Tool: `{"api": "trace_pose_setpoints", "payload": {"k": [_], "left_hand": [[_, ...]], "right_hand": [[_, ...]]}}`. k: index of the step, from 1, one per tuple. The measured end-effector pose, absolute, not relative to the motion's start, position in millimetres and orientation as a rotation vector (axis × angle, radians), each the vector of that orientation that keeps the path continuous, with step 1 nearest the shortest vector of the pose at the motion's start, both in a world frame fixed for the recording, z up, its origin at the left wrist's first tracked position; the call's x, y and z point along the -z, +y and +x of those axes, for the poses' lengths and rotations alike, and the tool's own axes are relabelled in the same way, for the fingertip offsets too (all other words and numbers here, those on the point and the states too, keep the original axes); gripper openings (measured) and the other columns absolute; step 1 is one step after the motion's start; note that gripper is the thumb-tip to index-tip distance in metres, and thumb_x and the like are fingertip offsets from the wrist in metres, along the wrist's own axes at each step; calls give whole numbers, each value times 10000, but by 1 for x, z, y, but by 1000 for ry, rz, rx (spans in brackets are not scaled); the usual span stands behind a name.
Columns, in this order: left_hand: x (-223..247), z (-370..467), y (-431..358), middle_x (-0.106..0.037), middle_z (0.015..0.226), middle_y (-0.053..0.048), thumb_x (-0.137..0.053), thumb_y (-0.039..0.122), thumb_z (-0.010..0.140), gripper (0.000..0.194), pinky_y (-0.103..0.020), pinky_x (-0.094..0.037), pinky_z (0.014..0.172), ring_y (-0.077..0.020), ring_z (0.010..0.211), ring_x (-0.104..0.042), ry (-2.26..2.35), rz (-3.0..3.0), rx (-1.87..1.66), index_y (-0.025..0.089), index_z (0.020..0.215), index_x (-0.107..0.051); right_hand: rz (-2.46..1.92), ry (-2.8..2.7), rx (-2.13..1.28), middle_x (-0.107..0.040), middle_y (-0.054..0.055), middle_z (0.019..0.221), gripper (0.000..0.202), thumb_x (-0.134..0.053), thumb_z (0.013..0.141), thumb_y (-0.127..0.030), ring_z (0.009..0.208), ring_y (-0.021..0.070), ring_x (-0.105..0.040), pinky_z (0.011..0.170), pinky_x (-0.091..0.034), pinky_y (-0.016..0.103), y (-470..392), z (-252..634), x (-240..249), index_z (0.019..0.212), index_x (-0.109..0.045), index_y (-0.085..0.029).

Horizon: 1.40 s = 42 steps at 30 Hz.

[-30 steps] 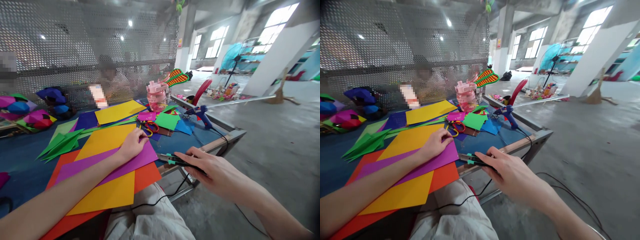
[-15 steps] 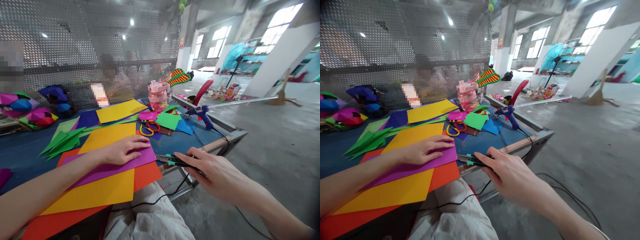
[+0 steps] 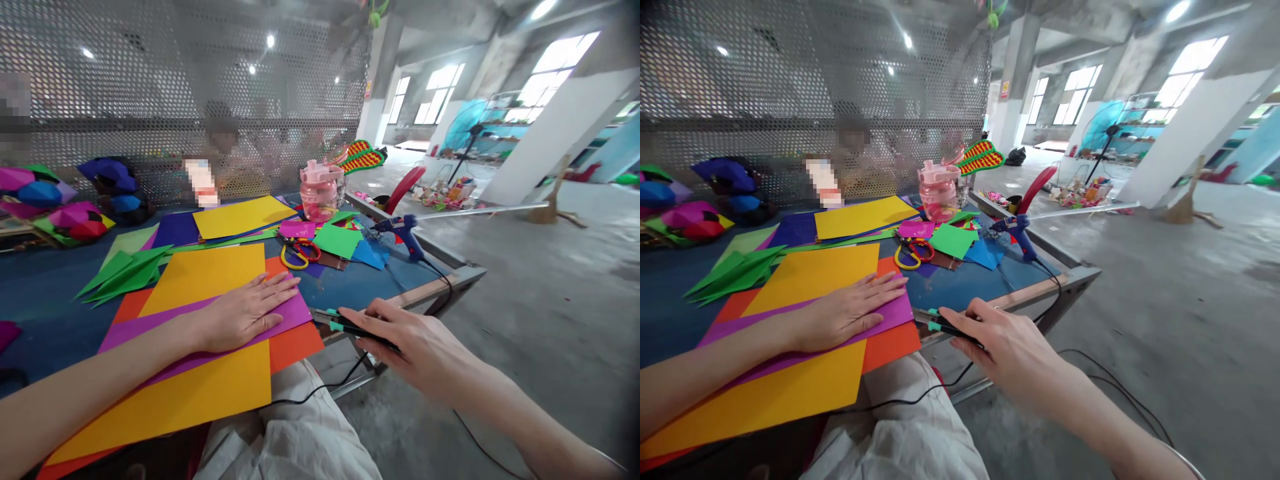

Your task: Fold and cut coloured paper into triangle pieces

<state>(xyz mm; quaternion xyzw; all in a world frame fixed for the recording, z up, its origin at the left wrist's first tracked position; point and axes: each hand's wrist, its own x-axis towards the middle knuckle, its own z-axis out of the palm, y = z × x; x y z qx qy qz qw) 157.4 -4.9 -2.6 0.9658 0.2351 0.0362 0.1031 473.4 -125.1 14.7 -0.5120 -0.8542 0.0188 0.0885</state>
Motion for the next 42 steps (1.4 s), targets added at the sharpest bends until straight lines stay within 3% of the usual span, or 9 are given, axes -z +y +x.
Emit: {"api": "trace_pose_setpoints", "payload": {"k": [5,11,20,35,42], "left_hand": [[1,160,0,-172,1684,39,-274,443,1098,517,-451,-57,1258,-203,1552,-149,664,2796,-51,397,1598,-152],[4,160,2,-216,1675,30,-301,438,1095,498,-488,-80,1247,-217,1545,-187,634,2791,-107,429,1582,-197],[1,162,1,-196,1680,27,-293,462,1093,502,-480,-67,1246,-202,1548,-172,682,2757,-65,398,1584,-210],[3,161,1,-219,1672,22,-321,452,1090,504,-473,-83,1243,-202,1544,-189,687,2745,-82,390,1581,-228],[2,161,1,-221,1672,13,-310,446,1091,497,-483,-85,1241,-201,1547,-176,700,2751,-72,376,1579,-245]], "right_hand": [[-1486,-2623,69,-622,38,950,430,-492,1023,-304,725,166,-657,613,-499,269,-118,471,-22,1451,-536,-298],[-1412,-2630,56,-652,63,977,415,-469,1024,-265,761,171,-679,635,-534,266,-119,471,-25,1427,-571,-256],[-1461,-2595,-158,-635,96,1240,430,-400,1053,-284,1016,229,-693,879,-589,394,-132,471,-19,1470,-501,-288],[-1512,-2540,-224,-647,103,1213,434,-397,1050,-278,1009,228,-695,858,-598,383,-140,458,-18,1475,-483,-277],[-1466,-2512,-137,-672,84,1145,424,-425,1039,-267,920,196,-710,806,-602,318,-145,456,-16,1451,-518,-298]]}}
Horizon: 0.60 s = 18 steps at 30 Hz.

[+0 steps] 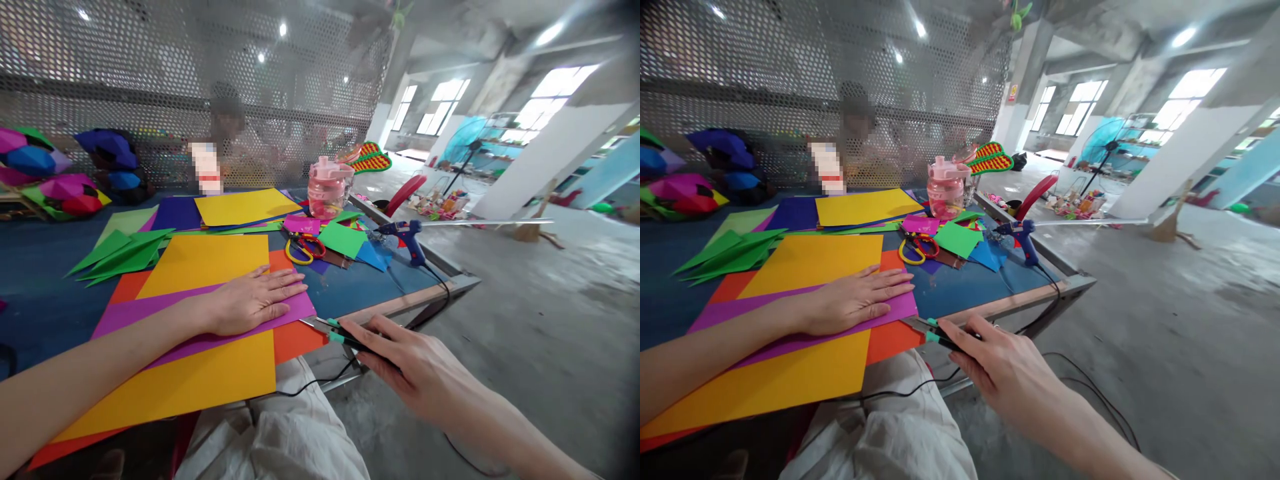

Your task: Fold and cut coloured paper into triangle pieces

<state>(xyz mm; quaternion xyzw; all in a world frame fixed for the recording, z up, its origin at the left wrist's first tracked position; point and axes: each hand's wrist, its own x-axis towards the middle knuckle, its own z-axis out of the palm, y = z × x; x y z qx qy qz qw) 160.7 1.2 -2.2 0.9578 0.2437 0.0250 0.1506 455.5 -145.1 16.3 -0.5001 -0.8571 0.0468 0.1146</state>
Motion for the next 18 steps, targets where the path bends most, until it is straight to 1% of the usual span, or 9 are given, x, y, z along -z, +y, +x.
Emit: {"api": "trace_pose_setpoints", "payload": {"k": [3,7,9,14,18], "left_hand": [[2,160,2,-201,1677,12,-297,450,1092,501,-497,-70,1242,-198,1549,-165,725,2753,-47,362,1582,-237],[5,160,5,-207,1676,8,-300,454,1091,499,-504,-66,1240,-207,1546,-180,741,2753,-96,379,1580,-236],[6,160,6,-216,1674,6,-295,457,1092,497,-502,-60,1240,-207,1545,-187,731,2758,-118,384,1579,-236],[8,160,6,-227,1671,7,-290,465,1090,496,-503,-64,1238,-210,1545,-187,729,2748,-127,377,1576,-252],[7,160,5,-208,1676,17,-271,464,1093,496,-483,-51,1238,-193,1549,-165,744,2750,-108,371,1579,-243]], "right_hand": [[-1479,-2522,-137,-664,94,1154,427,-403,1045,-274,909,201,-708,795,-604,333,-144,455,-16,1459,-507,-286],[-1503,-2545,-150,-647,111,1175,446,-375,1051,-277,957,225,-701,837,-599,388,-140,454,-18,1484,-477,-262],[-1494,-2540,-144,-655,103,1156,437,-390,1045,-267,946,217,-701,833,-598,369,-140,453,-19,1468,-499,-270],[-1454,-2496,-85,-677,72,1088,429,-429,1030,-261,829,172,-697,739,-590,282,-144,450,-17,1443,-530,-317],[-1456,-2502,-97,-672,76,1083,433,-433,1030,-265,835,171,-694,753,-586,281,-144,447,-17,1452,-520,-305]]}}
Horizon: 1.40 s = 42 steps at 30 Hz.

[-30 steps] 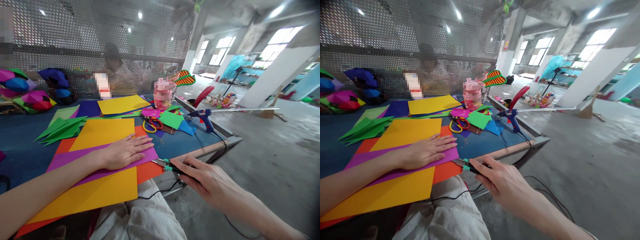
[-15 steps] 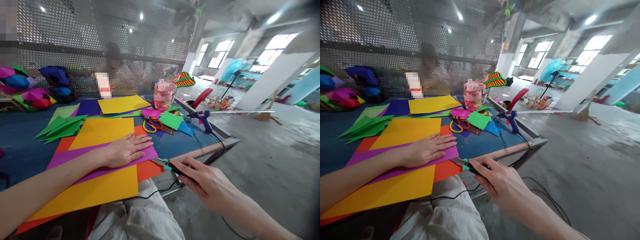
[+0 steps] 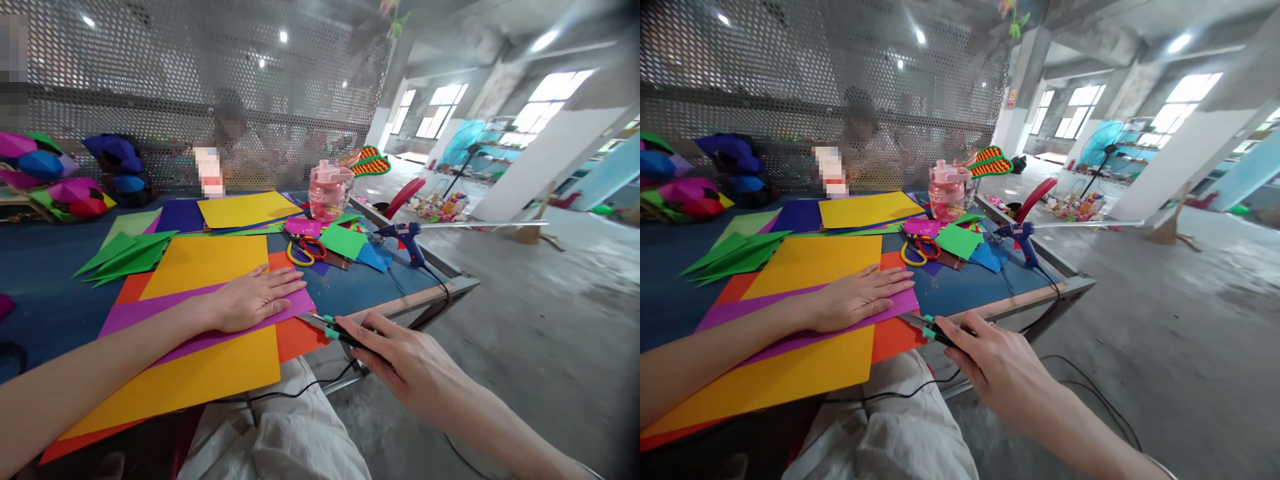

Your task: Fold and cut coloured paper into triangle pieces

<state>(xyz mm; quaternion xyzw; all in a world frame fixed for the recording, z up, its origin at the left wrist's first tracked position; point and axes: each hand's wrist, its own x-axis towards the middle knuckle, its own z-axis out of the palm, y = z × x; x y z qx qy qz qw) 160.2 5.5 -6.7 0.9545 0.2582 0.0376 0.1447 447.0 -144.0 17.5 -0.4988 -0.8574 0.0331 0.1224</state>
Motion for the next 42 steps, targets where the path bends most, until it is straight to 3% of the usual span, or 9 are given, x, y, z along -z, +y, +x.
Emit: {"api": "trace_pose_setpoints", "payload": {"k": [9,15,18,25,30,33,37,40,42], "left_hand": [[8,161,4,-228,1672,13,-272,479,1087,504,-484,-82,1239,-208,1542,-197,740,2762,-123,366,1578,-251],[-8,159,-11,-315,1607,-252,-477,610,966,871,-543,-310,1156,-402,1453,-361,1273,2762,-186,59,1588,-216],[-21,157,-32,-320,1601,-263,-513,628,938,900,-535,-295,1174,-411,1461,-348,1438,2698,-84,49,1576,-256],[-31,150,-79,32,1670,-179,-692,777,695,1337,-549,-219,1220,-398,1536,-52,1304,2520,192,121,1617,19],[-22,144,-70,-135,1664,-191,-591,728,835,1128,-522,-280,1212,-362,1524,-211,1399,2567,4,92,1617,-83],[-15,141,-68,-276,1641,-116,-439,406,1004,663,-478,-309,1213,-290,1502,-305,1353,2695,-54,141,1590,-277],[-7,139,-81,-285,1629,-117,-341,126,948,617,-516,-316,1209,-290,1500,-302,1336,2816,33,113,1565,-338],[0,138,-100,-260,1630,-140,-416,401,1021,645,-564,-330,1191,-357,1492,-297,1364,2833,-11,129,1590,-278],[4,135,-111,-217,1642,-153,-575,689,884,1034,-596,-361,1162,-411,1489,-268,1320,2864,-72,181,1628,-66]], "right_hand": [[-1459,-2514,-130,-670,74,1090,434,-436,1029,-275,842,180,-696,739,-588,290,-144,447,-19,1454,-510,-313],[-1577,-2513,-152,-617,90,1136,448,-356,1055,-301,837,209,-707,720,-599,364,-149,445,-10,1496,-431,-286],[-1584,-2482,-162,-602,81,1143,448,-337,1063,-321,849,211,-705,731,-601,377,-151,445,-3,1506,-398,-312],[-1509,-2419,-197,-606,78,1151,436,-349,1066,-311,877,198,-698,746,-596,345,-150,445,2,1497,-413,-310],[-1387,-2384,-227,-623,79,1145,440,-378,1060,-288,911,183,-694,769,-591,305,-150,442,-1,1498,-425,-286],[-1364,-2379,-200,-633,75,1123,438,-387,1058,-289,871,174,-700,722,-589,284,-154,439,-2,1493,-436,-289],[-1387,-2381,-232,-630,59,1074,480,-385,1059,-294,805,156,-695,673,-582,259,-166,434,-1,1538,-365,-319],[-1391,-2382,-258,-623,58,1059,497,-382,1058,-295,811,156,-692,661,-580,250,-175,431,4,1552,-336,-329],[-1373,-2381,-264,-620,56,1035,488,-376,1057,-291,794,156,-690,642,-578,247,-177,430,9,1542,-351,-330]]}}
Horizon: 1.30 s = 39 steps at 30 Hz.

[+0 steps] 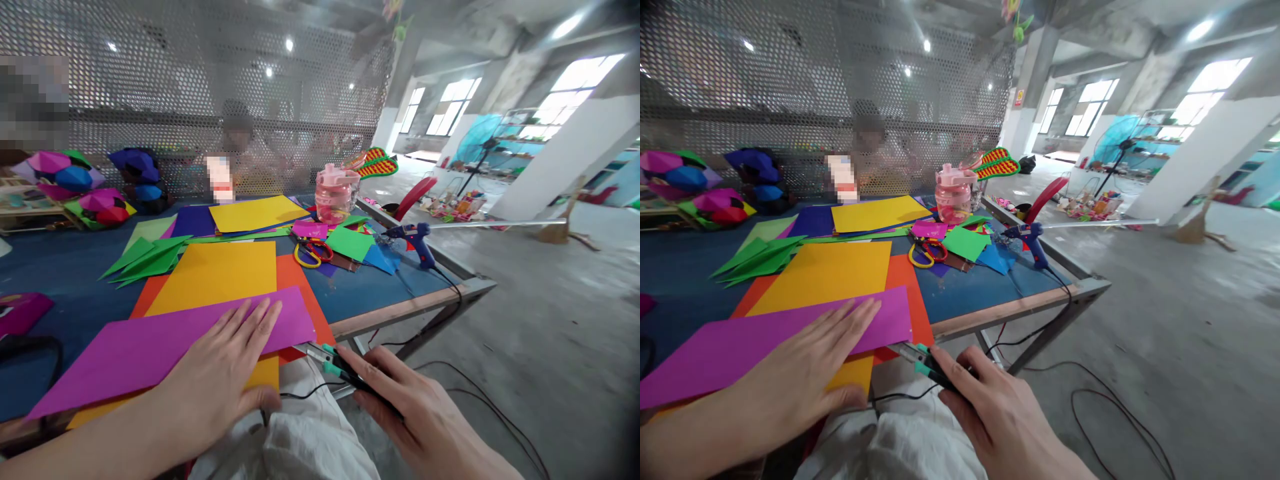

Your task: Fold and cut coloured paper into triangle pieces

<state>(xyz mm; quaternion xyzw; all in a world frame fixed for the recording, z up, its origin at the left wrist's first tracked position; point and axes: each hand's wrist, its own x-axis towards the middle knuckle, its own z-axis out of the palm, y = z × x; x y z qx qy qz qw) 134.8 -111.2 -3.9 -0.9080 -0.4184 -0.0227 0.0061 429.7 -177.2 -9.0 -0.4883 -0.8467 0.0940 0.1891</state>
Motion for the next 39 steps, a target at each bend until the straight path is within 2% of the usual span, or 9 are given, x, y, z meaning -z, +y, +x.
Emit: {"api": "trace_pose_setpoints", "payload": {"k": [2,5,9,14,17,22,28,33,39], "left_hand": [[8,131,-118,-212,1646,-154,-714,775,706,1367,-619,-393,1131,-436,1479,-274,-1227,-2851,120,247,1591,184],[10,125,-118,-254,1642,-138,-824,654,683,1470,-576,-416,1131,-395,1467,-334,-1217,-2790,181,298,1528,324],[3,127,-100,-223,1652,-163,-813,606,734,1378,-495,-381,1175,-339,1498,-296,-1353,-2753,157,250,1578,216],[-4,141,-75,-162,1653,-212,-620,882,677,1346,-521,-241,1231,-359,1529,-194,-1464,-2849,124,103,1614,-50],[-1,147,-67,-128,1652,-234,-471,974,647,1388,-554,-177,1237,-378,1533,-154,-1443,-2887,149,65,1610,-57],[2,148,-64,-88,1660,-232,-420,973,682,1360,-571,-136,1237,-384,1540,-102,-1441,-2904,132,54,1608,-33],[-16,138,-69,-63,1686,-145,-399,844,862,1108,-521,-161,1250,-330,1551,-102,-1381,-3004,321,139,1621,-6],[-42,138,-78,-266,1658,-19,-271,635,1037,669,-433,-255,1243,-236,1520,-267,-1469,-3111,293,255,1587,-289],[-47,150,-74,-273,1641,-16,-252,491,1082,561,-400,-276,1235,-213,1523,-237,-1317,-3306,3,226,1568,-341]], "right_hand": [[-1360,-2369,-262,-617,58,1024,479,-367,1057,-288,776,157,-689,628,-579,249,-177,429,14,1535,-363,-326],[-1345,-2346,-248,-615,60,1015,479,-362,1057,-290,768,160,-690,624,-583,255,-174,427,19,1536,-364,-320],[-1356,-2321,-231,-625,65,1018,467,-369,1059,-305,783,163,-699,622,-580,252,-169,427,20,1526,-383,-302],[-1414,-2309,-109,-637,92,1121,458,-364,1058,-287,892,197,-715,676,-596,299,-155,430,18,1514,-408,-275],[-1419,-2313,-50,-640,100,1148,452,-362,1057,-274,923,203,-715,680,-595,301,-146,430,19,1504,-427,-254],[-1426,-2331,-16,-647,102,1114,447,-378,1052,-287,883,202,-717,661,-593,293,-136,427,22,1490,-456,-242],[-1383,-2271,-105,-647,106,1138,464,-383,1042,-243,909,189,-705,711,-591,279,-143,425,20,1502,-442,-248],[-1364,-2191,-192,-634,90,1124,472,-405,1042,-250,893,162,-691,724,-572,244,-158,433,23,1513,-418,-286],[-1433,-2186,-134,-624,54,980,440,-415,1041,-273,751,139,-680,615,-549,207,-172,445,28,1477,-473,-280]]}}
